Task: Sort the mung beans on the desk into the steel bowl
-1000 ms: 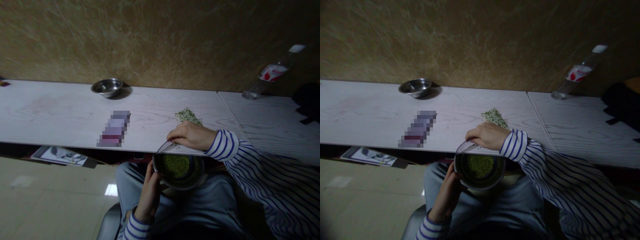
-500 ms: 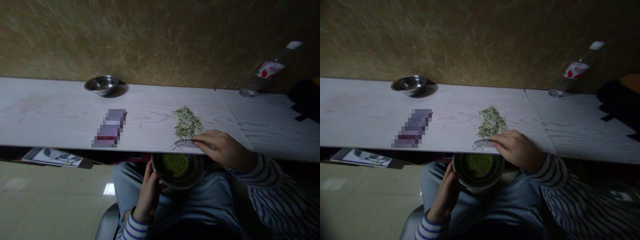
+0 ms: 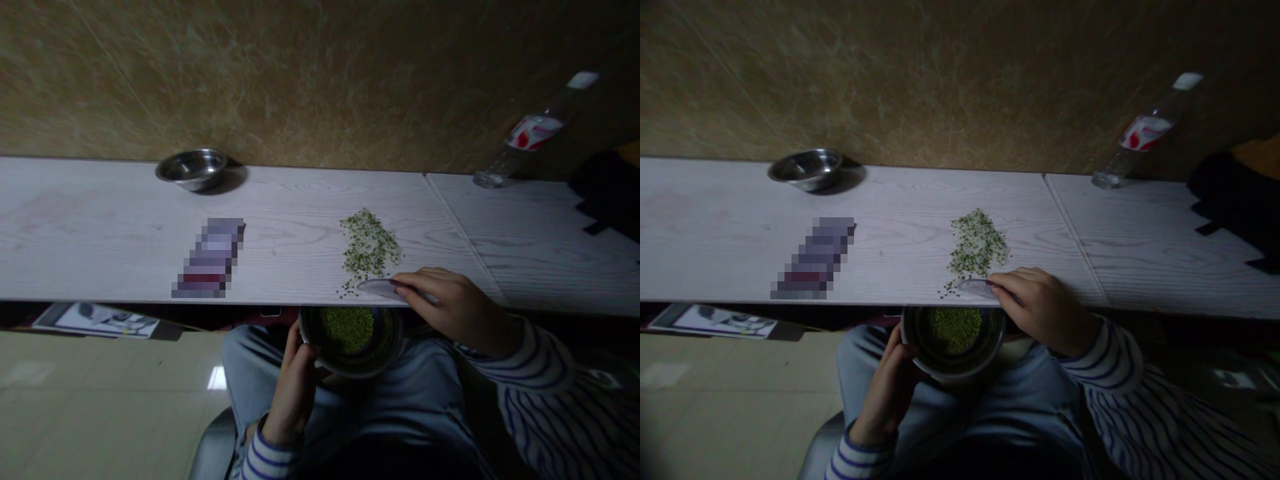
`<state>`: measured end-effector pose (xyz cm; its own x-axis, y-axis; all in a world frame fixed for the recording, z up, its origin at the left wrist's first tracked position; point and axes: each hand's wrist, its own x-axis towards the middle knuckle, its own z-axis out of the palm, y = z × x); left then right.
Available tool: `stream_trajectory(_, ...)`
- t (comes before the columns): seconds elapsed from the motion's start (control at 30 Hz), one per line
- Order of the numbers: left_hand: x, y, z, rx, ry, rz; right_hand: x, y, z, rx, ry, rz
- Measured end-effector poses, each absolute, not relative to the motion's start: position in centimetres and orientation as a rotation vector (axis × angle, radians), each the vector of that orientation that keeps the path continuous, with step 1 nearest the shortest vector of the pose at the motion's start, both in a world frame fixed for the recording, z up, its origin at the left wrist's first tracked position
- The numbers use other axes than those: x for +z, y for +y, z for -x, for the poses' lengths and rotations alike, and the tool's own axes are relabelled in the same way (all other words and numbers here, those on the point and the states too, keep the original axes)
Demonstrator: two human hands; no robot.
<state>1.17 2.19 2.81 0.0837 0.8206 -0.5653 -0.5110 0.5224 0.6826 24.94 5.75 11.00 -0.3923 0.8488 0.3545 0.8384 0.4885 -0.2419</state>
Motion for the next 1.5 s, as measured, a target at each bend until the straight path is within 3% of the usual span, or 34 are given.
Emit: stream_trajectory(1.5,2.2,2.3,-1.1,1.012,1.062,-0.373,11.4,6.4,-24.5,0.039,-2.235,1.452)
